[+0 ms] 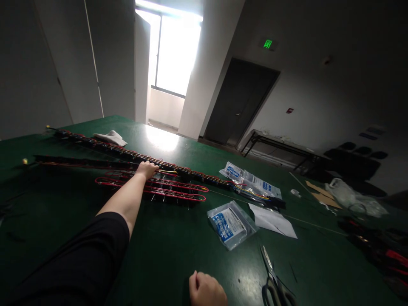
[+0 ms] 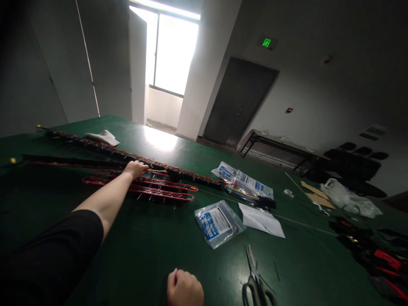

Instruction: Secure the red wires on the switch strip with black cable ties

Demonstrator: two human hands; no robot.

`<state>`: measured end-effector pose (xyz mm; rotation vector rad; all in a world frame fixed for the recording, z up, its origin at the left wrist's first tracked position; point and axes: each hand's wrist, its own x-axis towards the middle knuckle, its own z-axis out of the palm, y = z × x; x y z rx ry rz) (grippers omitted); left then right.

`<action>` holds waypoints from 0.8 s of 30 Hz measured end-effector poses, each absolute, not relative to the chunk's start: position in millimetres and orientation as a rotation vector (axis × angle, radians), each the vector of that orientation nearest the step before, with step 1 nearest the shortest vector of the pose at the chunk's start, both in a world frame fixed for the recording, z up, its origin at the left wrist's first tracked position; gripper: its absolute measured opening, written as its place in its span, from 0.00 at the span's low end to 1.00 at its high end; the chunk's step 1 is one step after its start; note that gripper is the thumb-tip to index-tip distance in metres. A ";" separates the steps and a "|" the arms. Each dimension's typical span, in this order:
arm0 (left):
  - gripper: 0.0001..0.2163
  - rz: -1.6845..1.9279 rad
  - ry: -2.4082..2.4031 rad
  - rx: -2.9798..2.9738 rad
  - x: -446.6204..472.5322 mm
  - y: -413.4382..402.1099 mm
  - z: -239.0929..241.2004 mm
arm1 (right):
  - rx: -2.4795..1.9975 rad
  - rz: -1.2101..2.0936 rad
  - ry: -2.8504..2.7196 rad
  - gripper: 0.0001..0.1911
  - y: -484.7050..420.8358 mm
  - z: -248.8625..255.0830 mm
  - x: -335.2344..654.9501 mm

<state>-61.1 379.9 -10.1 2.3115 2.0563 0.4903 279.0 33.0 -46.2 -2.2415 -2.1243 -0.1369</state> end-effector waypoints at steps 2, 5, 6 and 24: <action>0.05 0.616 2.051 2.353 -62.6 371.4 0.0 | -2.257 -0.037 -2.112 0.23 33.8 -41.2 278.4; 0.08 0.784 2.043 2.418 -69.6 360.1 25.3 | -2.262 0.096 -2.121 0.23 36.2 -33.9 278.2; 0.08 0.831 2.054 2.434 -73.0 356.1 35.5 | -2.260 0.133 -2.135 0.24 37.2 -31.7 278.2; 0.11 1.421 1.828 3.064 -84.7 113.4 87.1 | -2.337 0.181 -2.122 0.24 41.9 -8.0 264.5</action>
